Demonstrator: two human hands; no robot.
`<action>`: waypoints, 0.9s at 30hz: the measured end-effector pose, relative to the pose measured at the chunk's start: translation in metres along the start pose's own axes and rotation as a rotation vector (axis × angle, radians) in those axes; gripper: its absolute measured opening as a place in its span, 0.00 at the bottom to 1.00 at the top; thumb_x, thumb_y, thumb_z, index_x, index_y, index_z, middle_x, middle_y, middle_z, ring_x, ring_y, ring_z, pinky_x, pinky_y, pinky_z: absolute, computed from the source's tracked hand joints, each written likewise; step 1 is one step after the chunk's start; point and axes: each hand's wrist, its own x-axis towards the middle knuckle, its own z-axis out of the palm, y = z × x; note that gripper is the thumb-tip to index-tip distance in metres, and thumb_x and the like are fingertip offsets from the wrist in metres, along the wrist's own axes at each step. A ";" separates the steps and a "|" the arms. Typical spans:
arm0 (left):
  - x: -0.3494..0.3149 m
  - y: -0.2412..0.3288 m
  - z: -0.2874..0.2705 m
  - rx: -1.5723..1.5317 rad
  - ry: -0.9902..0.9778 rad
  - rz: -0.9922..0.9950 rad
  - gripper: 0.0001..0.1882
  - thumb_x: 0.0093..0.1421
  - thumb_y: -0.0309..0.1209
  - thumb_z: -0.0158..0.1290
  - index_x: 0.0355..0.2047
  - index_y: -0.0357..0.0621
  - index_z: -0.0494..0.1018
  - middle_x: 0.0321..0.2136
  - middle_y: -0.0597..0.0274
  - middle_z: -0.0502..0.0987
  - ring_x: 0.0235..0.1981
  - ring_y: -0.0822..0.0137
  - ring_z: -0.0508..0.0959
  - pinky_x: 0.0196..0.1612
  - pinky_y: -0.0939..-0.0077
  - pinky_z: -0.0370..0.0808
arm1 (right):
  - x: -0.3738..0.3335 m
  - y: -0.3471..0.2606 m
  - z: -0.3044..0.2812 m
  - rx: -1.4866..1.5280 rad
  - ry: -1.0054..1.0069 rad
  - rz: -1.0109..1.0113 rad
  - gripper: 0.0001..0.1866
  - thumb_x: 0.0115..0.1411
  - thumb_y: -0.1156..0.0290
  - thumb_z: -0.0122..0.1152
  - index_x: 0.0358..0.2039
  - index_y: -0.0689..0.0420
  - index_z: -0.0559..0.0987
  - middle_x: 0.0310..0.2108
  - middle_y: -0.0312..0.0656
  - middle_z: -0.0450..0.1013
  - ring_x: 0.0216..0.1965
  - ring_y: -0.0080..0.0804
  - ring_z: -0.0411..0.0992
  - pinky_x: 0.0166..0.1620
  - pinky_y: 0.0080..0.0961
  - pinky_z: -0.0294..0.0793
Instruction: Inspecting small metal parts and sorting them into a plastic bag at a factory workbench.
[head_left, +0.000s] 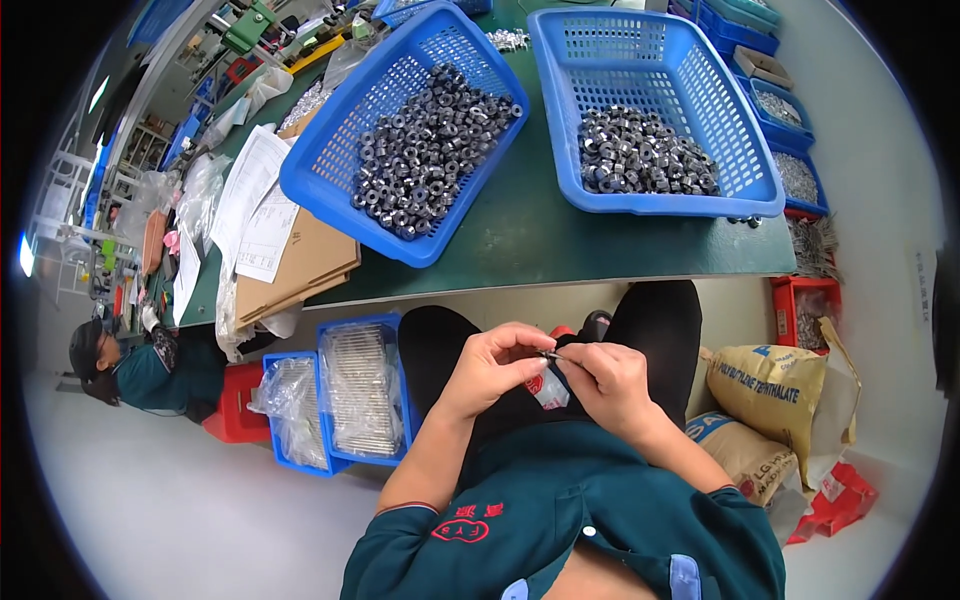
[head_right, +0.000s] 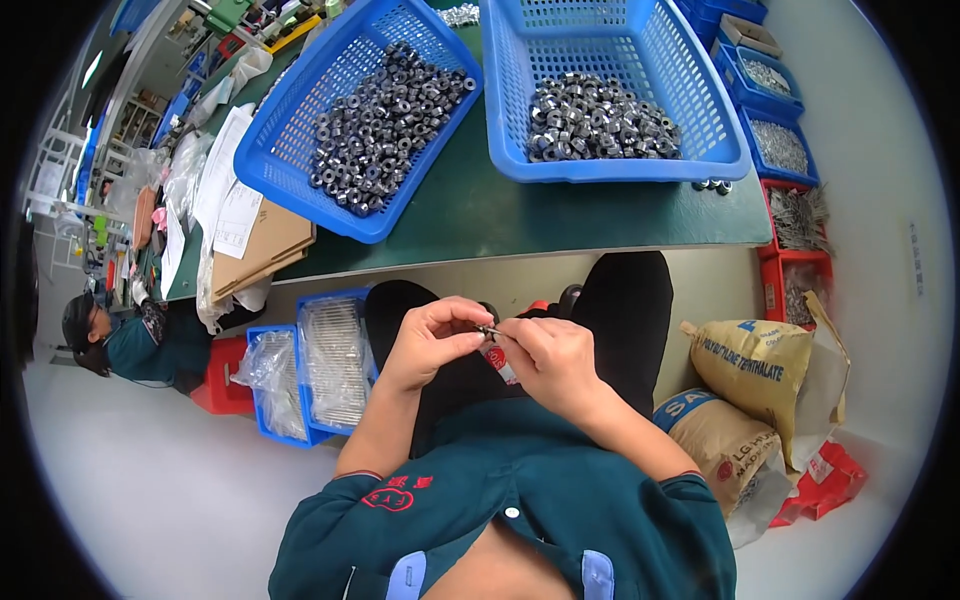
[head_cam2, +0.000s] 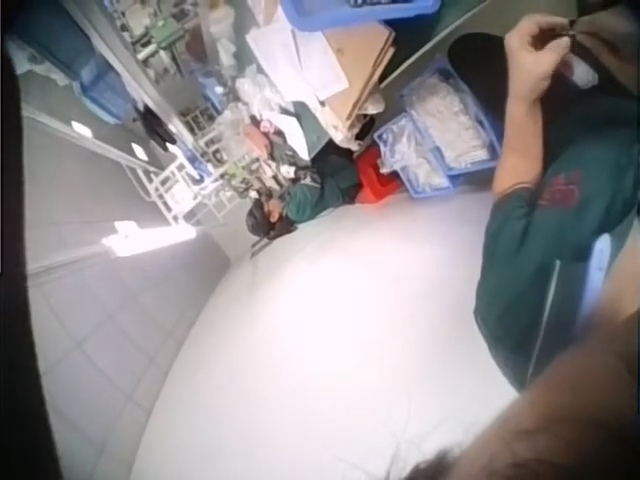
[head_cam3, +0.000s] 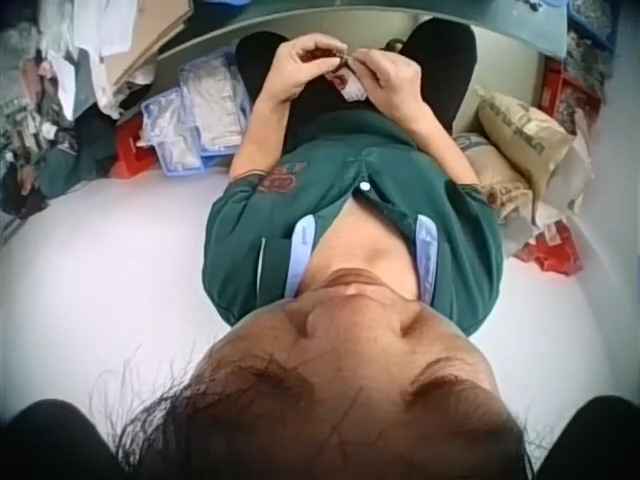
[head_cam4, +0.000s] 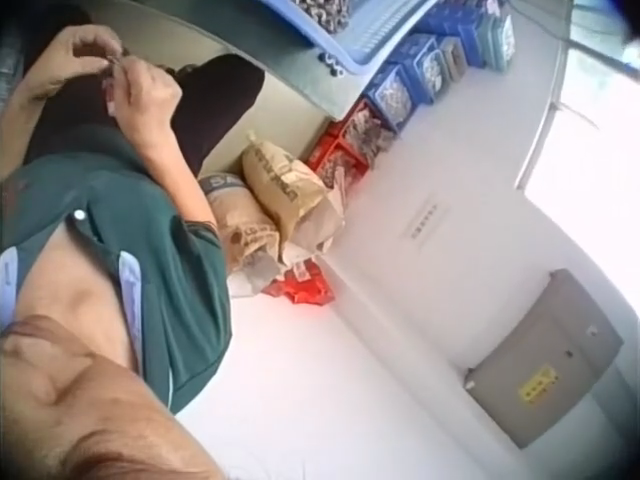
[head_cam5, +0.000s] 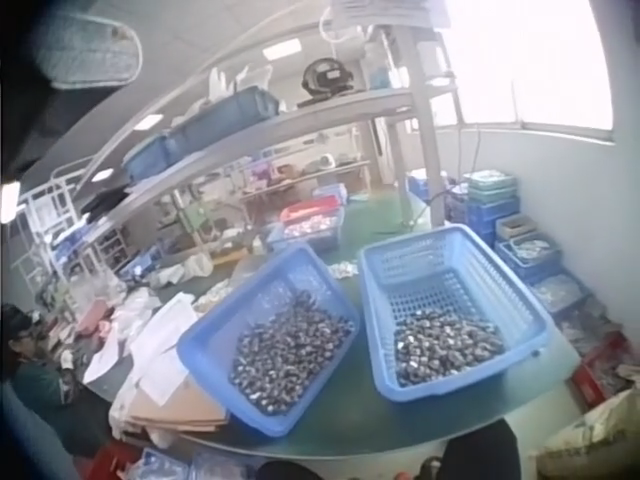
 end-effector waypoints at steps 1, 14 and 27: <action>0.000 -0.001 -0.001 -0.011 0.006 -0.010 0.17 0.56 0.14 0.55 0.47 0.35 0.76 0.39 0.63 0.78 0.40 0.75 0.77 0.45 0.80 0.75 | -0.001 0.001 0.000 -0.001 0.003 0.001 0.06 0.51 0.77 0.65 0.30 0.58 0.77 0.21 0.40 0.75 0.22 0.38 0.76 0.25 0.29 0.73; -0.005 0.002 0.003 0.170 0.050 0.052 0.27 0.57 0.14 0.53 0.59 0.34 0.67 0.40 0.58 0.78 0.40 0.73 0.78 0.46 0.80 0.76 | -0.004 -0.007 0.001 0.608 -0.176 0.691 0.06 0.62 0.73 0.59 0.32 0.63 0.79 0.19 0.31 0.71 0.19 0.15 0.65 0.23 0.16 0.62; 0.001 -0.015 -0.002 -0.585 0.177 -0.106 0.11 0.58 0.19 0.52 0.42 0.35 0.75 0.37 0.54 0.79 0.36 0.65 0.79 0.39 0.75 0.77 | 0.006 -0.008 -0.008 0.487 -0.177 0.623 0.07 0.62 0.73 0.61 0.35 0.64 0.79 0.26 0.37 0.76 0.29 0.15 0.69 0.33 0.18 0.70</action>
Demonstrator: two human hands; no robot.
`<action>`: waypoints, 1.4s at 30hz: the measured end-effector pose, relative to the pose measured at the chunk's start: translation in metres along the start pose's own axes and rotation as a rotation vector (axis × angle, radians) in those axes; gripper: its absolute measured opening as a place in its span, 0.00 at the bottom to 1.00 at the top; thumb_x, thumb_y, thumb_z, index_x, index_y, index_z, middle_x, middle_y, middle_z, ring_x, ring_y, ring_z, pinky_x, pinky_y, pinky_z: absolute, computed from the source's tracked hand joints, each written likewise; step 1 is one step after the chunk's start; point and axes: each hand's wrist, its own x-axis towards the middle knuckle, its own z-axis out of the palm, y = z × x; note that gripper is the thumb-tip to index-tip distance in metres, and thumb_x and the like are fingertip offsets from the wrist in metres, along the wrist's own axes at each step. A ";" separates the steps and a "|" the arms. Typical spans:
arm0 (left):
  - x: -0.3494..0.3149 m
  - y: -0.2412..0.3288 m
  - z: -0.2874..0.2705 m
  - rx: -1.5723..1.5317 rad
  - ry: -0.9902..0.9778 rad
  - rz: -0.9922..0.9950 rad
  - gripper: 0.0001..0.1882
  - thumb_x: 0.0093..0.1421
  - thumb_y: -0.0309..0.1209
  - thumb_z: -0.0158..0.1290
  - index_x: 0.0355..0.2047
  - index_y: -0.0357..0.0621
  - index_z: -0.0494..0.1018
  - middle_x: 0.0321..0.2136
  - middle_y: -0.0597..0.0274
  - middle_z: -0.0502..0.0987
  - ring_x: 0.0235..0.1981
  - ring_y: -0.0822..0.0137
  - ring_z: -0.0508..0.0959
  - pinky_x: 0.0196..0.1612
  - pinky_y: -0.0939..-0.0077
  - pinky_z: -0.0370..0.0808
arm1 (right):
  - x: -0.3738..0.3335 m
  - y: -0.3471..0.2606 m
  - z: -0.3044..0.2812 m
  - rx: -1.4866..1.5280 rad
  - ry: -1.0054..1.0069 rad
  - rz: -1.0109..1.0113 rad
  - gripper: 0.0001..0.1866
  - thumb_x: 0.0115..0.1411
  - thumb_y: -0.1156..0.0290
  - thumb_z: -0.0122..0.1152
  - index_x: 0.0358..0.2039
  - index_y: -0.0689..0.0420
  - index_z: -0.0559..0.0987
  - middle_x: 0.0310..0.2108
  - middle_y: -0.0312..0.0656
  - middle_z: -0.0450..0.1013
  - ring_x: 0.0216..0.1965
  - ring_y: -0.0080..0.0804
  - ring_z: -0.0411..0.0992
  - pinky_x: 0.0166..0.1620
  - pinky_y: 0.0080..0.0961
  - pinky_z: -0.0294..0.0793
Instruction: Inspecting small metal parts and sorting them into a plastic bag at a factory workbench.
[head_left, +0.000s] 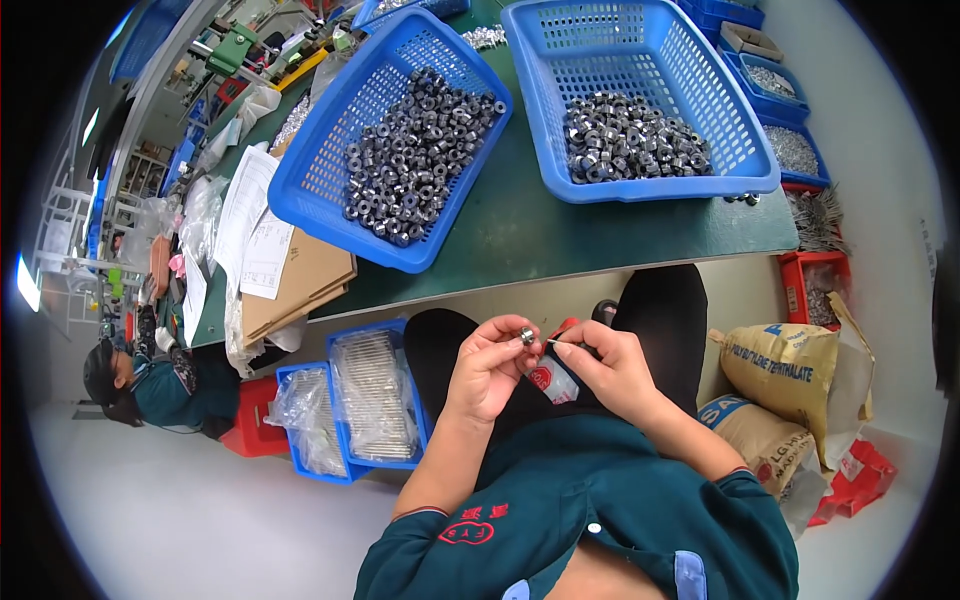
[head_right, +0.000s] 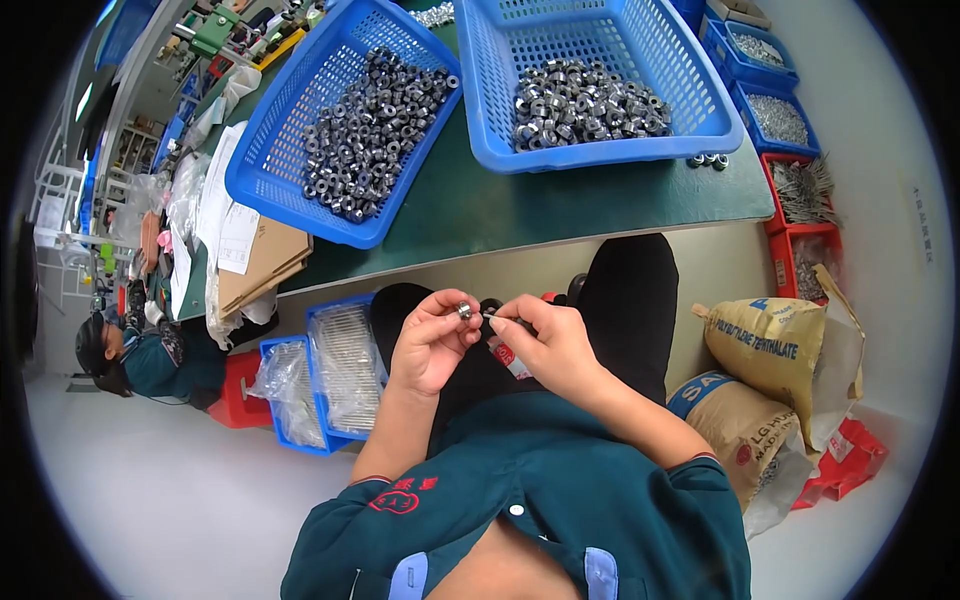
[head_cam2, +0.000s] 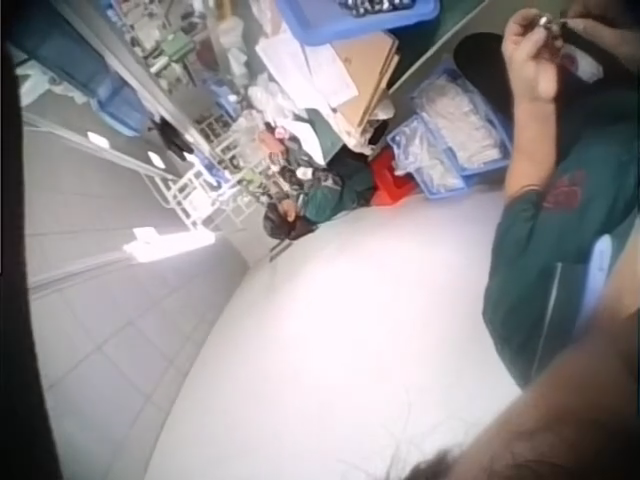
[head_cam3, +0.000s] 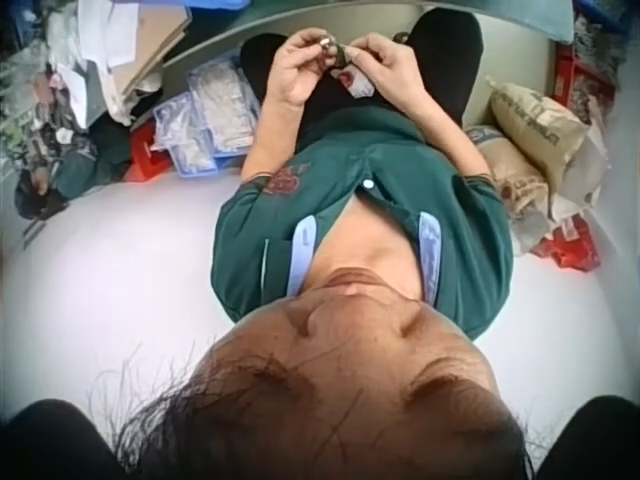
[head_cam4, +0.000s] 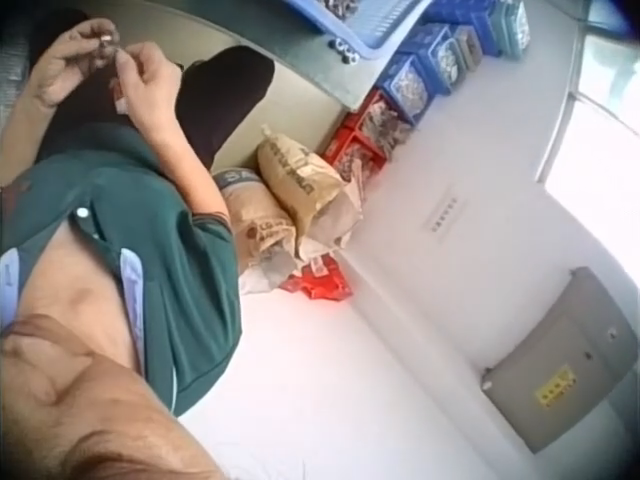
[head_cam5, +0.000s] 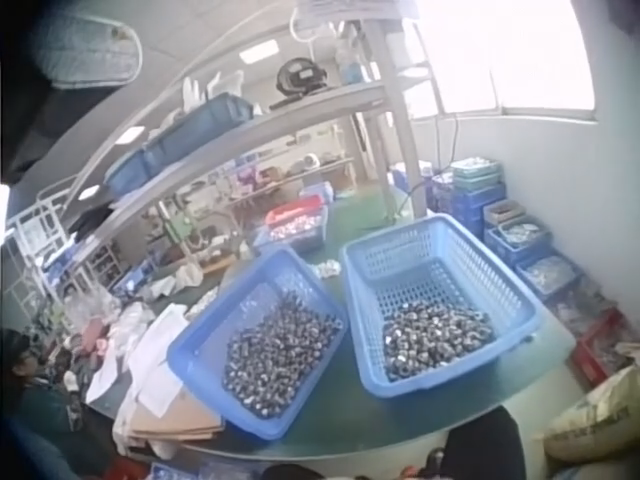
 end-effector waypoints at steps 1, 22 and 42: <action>-0.001 -0.001 0.001 0.003 -0.001 0.000 0.11 0.58 0.19 0.52 0.42 0.35 0.75 0.37 0.54 0.79 0.36 0.65 0.79 0.38 0.74 0.77 | 0.000 0.000 0.002 0.001 0.001 0.000 0.07 0.62 0.73 0.61 0.35 0.64 0.79 0.26 0.37 0.76 0.29 0.15 0.69 0.33 0.18 0.70; 0.019 0.020 0.063 0.739 -0.036 0.324 0.10 0.59 0.17 0.55 0.41 0.35 0.77 0.37 0.63 0.78 0.33 0.76 0.79 0.39 0.81 0.76 | 0.012 0.003 -0.028 0.679 -0.102 0.258 0.10 0.65 0.67 0.55 0.34 0.61 0.76 0.19 0.30 0.65 0.17 0.14 0.57 0.22 0.15 0.59; 0.206 0.072 0.164 2.089 -0.200 0.762 0.09 0.51 0.21 0.51 0.31 0.46 0.79 0.37 0.55 0.75 0.39 0.51 0.78 0.41 0.58 0.76 | 0.014 0.135 -0.061 -0.960 0.319 -0.342 0.06 0.56 0.67 0.60 0.26 0.53 0.76 0.21 0.44 0.74 0.23 0.46 0.74 0.27 0.40 0.72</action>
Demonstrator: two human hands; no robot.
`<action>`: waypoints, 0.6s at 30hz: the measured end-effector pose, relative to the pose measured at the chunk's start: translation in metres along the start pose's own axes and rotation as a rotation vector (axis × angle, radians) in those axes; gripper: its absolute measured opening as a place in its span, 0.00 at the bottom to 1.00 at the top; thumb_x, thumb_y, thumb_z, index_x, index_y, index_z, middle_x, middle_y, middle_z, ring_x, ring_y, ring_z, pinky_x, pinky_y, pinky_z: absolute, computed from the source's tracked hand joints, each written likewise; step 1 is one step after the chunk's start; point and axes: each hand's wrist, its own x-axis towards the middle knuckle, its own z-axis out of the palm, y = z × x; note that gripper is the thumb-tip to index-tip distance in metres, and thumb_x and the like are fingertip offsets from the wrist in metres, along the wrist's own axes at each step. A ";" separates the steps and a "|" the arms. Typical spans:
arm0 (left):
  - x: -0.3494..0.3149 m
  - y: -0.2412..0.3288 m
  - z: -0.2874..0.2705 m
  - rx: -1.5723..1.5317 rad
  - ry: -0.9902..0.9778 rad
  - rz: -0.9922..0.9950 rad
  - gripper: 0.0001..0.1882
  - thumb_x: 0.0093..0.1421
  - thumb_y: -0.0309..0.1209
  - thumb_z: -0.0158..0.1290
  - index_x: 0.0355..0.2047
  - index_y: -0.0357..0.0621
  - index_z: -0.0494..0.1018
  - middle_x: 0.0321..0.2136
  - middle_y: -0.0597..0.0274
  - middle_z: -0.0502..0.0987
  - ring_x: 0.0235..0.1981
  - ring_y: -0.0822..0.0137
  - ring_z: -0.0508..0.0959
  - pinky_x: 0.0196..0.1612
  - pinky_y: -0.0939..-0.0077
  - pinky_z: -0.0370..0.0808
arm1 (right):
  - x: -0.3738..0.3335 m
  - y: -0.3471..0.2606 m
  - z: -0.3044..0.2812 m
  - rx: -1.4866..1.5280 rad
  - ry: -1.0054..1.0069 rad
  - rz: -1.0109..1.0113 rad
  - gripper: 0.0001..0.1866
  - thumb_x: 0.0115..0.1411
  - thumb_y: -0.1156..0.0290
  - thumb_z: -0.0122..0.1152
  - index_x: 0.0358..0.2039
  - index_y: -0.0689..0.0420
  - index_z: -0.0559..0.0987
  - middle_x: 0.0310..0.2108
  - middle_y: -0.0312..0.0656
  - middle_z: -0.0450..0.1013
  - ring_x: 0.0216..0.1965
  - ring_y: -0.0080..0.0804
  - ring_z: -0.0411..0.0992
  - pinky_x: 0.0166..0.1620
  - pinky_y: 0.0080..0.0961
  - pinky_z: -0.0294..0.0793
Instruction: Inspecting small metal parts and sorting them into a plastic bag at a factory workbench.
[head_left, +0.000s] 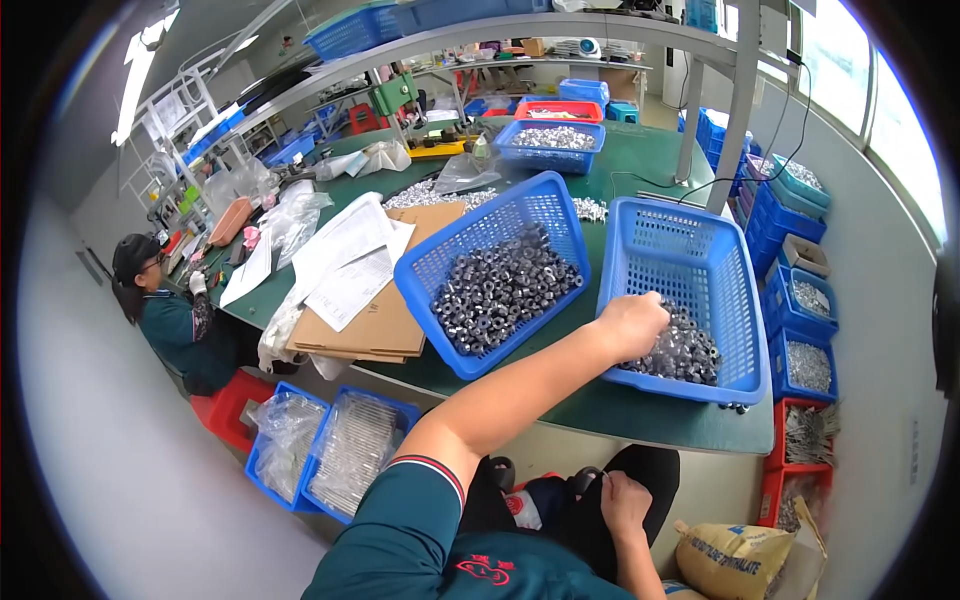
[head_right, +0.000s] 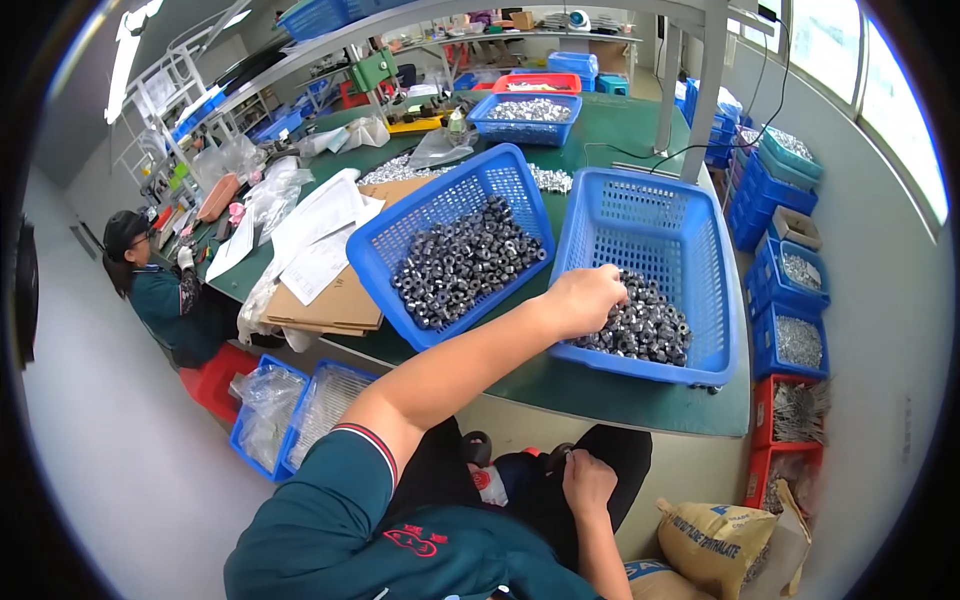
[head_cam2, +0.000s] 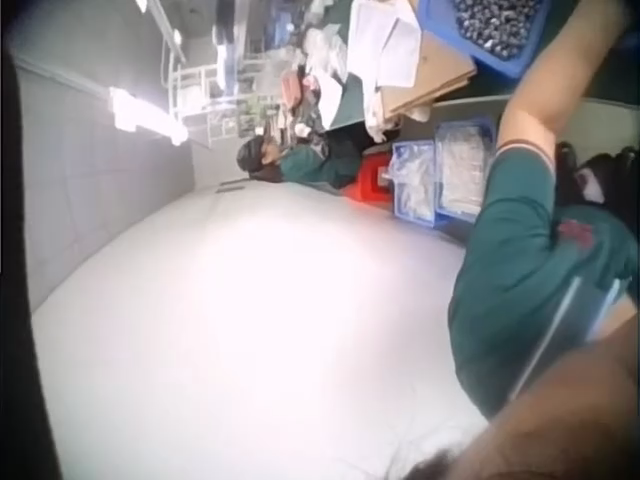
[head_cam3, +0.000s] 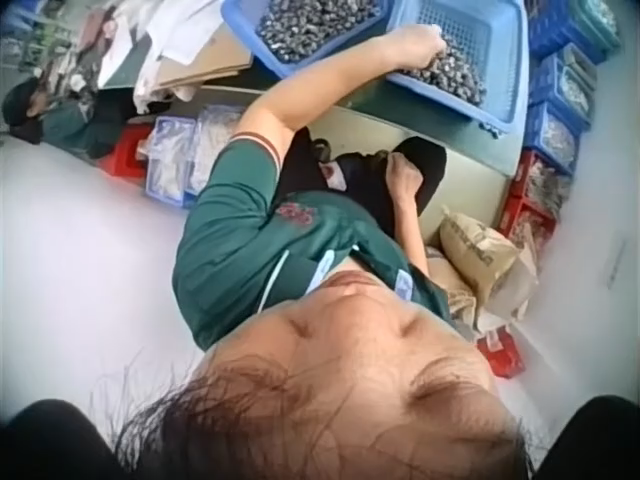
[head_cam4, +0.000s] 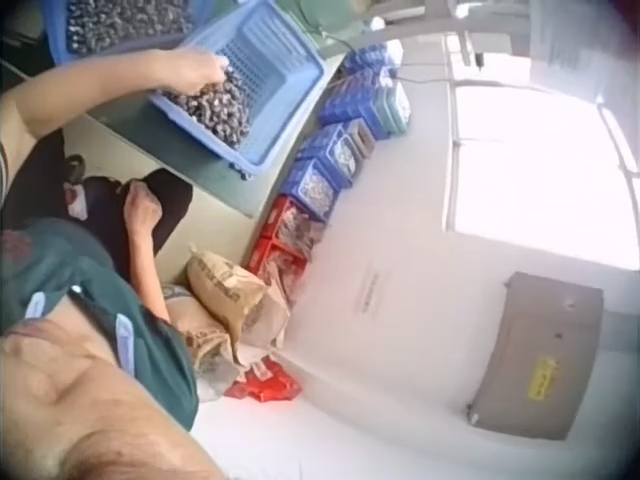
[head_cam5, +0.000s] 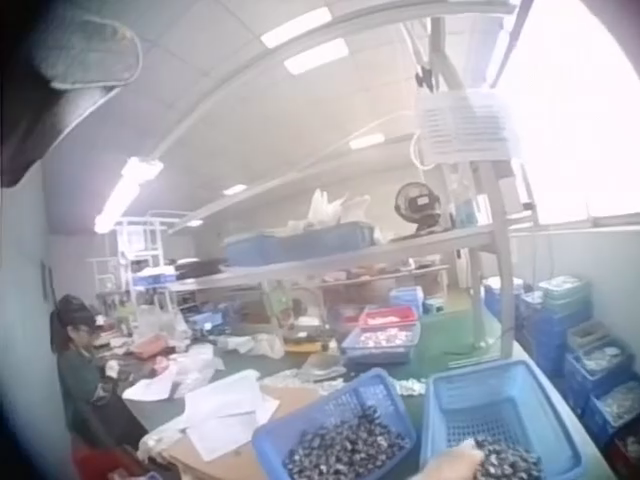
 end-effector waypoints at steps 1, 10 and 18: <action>-0.004 -0.001 -0.003 -0.031 0.161 0.057 0.10 0.51 0.21 0.51 0.32 0.46 0.79 0.36 0.55 0.75 0.38 0.52 0.78 0.40 0.59 0.76 | 0.001 0.002 0.000 -0.009 0.023 -0.001 0.06 0.56 0.67 0.61 0.25 0.54 0.75 0.20 0.43 0.73 0.23 0.45 0.74 0.27 0.40 0.72; -0.080 -0.118 -0.046 0.121 0.443 -0.543 0.08 0.57 0.29 0.55 0.37 0.46 0.80 0.37 0.56 0.78 0.39 0.52 0.79 0.44 0.60 0.76 | 0.002 0.006 0.002 0.049 0.035 0.059 0.04 0.54 0.68 0.61 0.27 0.53 0.77 0.22 0.43 0.74 0.25 0.45 0.75 0.29 0.40 0.73; -0.068 -0.136 -0.022 0.259 0.267 -0.776 0.15 0.56 0.43 0.60 0.34 0.44 0.79 0.37 0.54 0.78 0.40 0.53 0.79 0.41 0.58 0.77 | 0.009 0.003 0.004 0.060 0.010 0.066 0.04 0.55 0.68 0.60 0.29 0.53 0.79 0.25 0.41 0.77 0.26 0.44 0.76 0.30 0.38 0.74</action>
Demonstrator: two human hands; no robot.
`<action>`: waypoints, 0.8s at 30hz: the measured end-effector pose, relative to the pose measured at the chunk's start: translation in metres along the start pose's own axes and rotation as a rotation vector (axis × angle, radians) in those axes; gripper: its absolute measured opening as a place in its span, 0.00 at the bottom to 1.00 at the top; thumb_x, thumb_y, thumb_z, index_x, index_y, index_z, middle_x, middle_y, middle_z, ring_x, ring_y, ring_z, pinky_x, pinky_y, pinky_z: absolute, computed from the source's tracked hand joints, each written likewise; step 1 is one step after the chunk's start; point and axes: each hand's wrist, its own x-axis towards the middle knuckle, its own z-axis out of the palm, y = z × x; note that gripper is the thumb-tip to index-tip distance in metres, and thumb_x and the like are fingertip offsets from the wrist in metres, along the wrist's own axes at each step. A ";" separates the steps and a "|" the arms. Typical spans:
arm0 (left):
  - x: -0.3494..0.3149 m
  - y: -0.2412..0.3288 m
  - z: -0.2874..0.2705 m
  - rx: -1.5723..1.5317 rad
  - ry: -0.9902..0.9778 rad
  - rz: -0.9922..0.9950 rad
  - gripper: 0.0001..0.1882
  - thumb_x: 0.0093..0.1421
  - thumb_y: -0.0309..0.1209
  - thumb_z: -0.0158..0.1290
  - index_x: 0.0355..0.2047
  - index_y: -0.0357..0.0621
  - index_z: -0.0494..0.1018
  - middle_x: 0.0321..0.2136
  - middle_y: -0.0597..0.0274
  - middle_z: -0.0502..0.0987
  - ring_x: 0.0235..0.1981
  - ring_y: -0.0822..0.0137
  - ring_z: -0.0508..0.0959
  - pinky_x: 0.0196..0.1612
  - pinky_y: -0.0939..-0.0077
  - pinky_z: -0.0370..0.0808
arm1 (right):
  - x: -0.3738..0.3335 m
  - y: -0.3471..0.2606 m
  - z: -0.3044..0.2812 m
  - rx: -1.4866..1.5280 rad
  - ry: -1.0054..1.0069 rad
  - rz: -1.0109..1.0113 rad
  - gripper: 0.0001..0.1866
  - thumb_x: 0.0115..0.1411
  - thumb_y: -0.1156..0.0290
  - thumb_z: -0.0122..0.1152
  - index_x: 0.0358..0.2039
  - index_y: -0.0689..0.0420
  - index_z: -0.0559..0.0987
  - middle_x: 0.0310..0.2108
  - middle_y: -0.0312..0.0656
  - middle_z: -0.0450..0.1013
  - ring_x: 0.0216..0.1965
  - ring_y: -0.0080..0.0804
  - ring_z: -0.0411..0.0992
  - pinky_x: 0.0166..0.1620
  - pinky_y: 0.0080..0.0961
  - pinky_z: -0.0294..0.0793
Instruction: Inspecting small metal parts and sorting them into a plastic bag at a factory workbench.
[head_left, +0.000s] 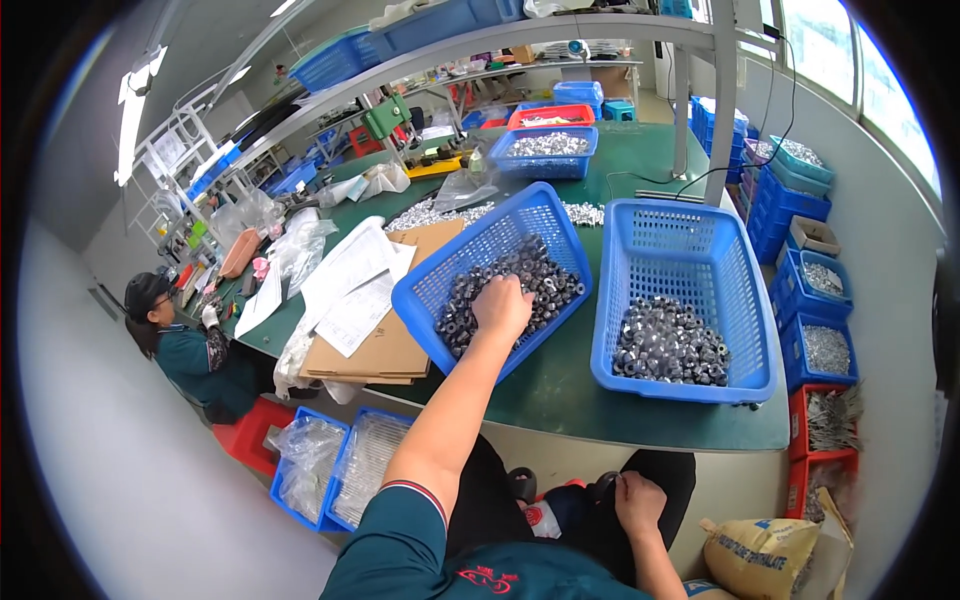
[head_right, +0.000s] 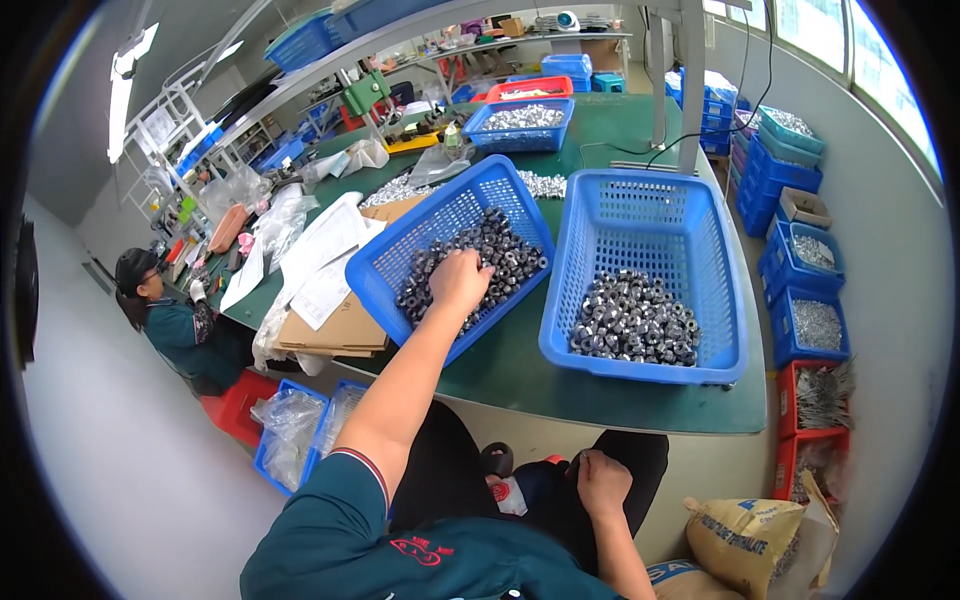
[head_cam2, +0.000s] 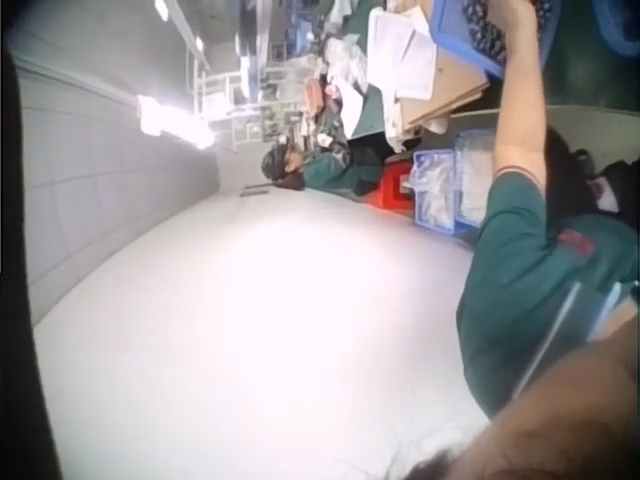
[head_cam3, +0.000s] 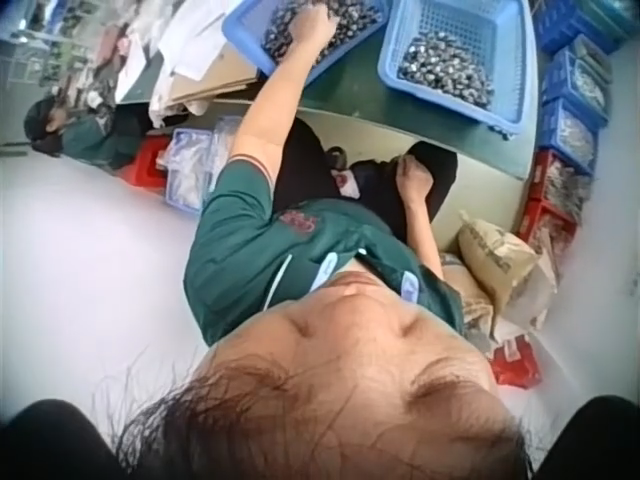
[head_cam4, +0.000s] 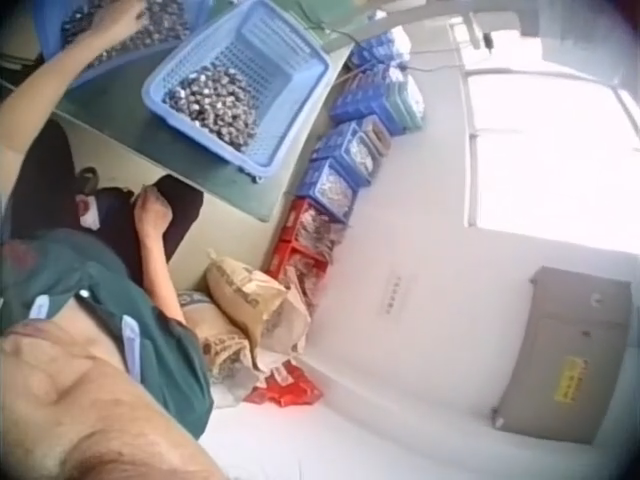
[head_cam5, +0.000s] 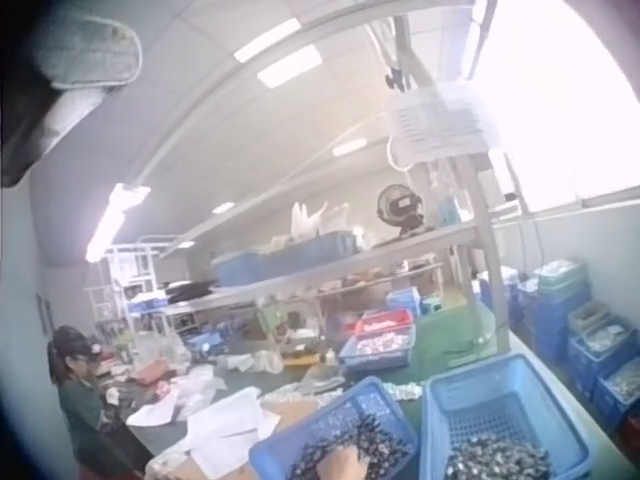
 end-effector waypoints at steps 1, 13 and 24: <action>0.001 0.001 0.003 0.014 0.047 -0.006 0.15 0.56 0.43 0.60 0.34 0.44 0.78 0.37 0.55 0.78 0.40 0.53 0.79 0.41 0.58 0.77 | 0.000 -0.001 0.000 -0.001 0.005 -0.001 0.04 0.55 0.68 0.60 0.29 0.53 0.79 0.24 0.41 0.77 0.26 0.44 0.76 0.30 0.38 0.74; -0.020 -0.007 0.005 -0.489 0.284 0.119 0.09 0.50 0.25 0.62 0.32 0.40 0.74 0.29 0.57 0.78 0.30 0.58 0.79 0.36 0.66 0.75 | -0.011 0.000 -0.005 -0.038 0.034 -0.008 0.05 0.55 0.67 0.61 0.27 0.54 0.77 0.22 0.43 0.75 0.24 0.45 0.75 0.29 0.39 0.73; -0.188 -0.013 -0.041 -1.677 -0.374 0.038 0.13 0.52 0.11 0.58 0.36 0.38 0.75 0.38 0.59 0.77 0.37 0.71 0.78 0.44 0.78 0.77 | 0.009 -0.067 -0.038 0.417 0.004 -0.054 0.03 0.54 0.75 0.65 0.28 0.58 0.79 0.21 0.46 0.74 0.23 0.44 0.75 0.27 0.33 0.73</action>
